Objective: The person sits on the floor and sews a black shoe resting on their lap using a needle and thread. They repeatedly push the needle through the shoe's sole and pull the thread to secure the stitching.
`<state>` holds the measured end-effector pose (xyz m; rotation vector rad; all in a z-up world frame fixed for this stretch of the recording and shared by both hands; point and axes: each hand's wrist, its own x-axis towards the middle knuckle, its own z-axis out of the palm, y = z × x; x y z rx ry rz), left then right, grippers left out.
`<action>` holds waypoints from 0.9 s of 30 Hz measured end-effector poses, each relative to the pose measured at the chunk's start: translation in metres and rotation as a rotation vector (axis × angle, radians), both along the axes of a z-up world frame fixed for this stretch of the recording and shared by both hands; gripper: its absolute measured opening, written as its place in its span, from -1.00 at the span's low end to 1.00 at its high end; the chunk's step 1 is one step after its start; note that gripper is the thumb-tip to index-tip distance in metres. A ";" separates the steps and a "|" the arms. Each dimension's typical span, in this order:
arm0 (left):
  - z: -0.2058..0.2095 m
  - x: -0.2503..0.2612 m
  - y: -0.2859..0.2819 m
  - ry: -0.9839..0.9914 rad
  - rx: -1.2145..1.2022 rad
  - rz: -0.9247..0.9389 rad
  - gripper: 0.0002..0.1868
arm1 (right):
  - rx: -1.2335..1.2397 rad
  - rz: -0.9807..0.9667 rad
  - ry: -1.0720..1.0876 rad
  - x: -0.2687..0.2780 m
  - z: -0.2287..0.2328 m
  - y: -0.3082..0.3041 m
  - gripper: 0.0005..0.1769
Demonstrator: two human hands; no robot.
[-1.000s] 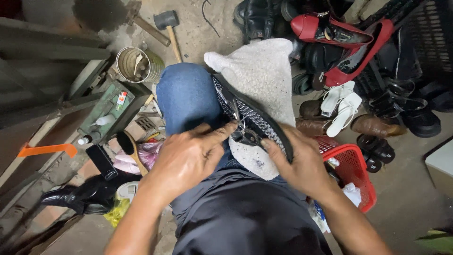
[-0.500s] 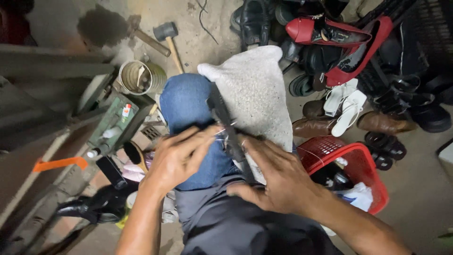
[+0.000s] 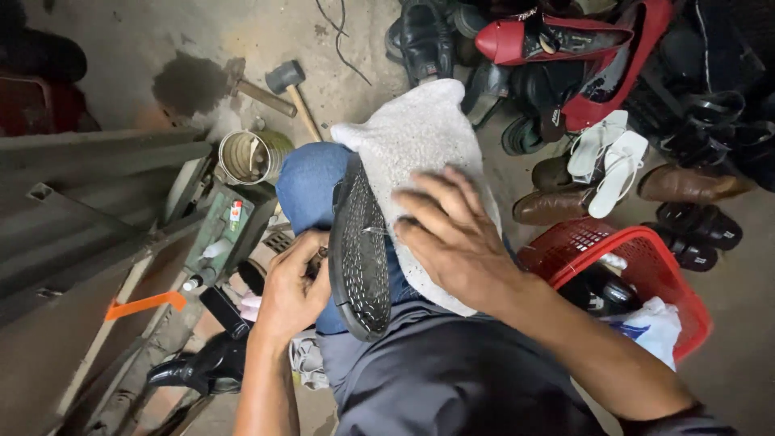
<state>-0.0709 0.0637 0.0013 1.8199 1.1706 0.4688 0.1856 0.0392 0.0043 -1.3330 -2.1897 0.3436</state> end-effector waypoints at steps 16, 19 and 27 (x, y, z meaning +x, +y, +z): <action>0.015 0.012 0.010 0.033 -0.010 0.018 -0.87 | -0.365 -0.023 0.481 -0.004 0.002 0.009 -0.83; 0.014 0.010 0.010 0.017 -0.019 0.019 -0.91 | -0.619 -0.008 0.854 0.003 0.008 0.007 -0.87; 0.004 0.005 0.009 0.012 0.007 -0.005 -0.88 | -0.599 -0.294 1.014 0.020 0.014 0.015 -0.81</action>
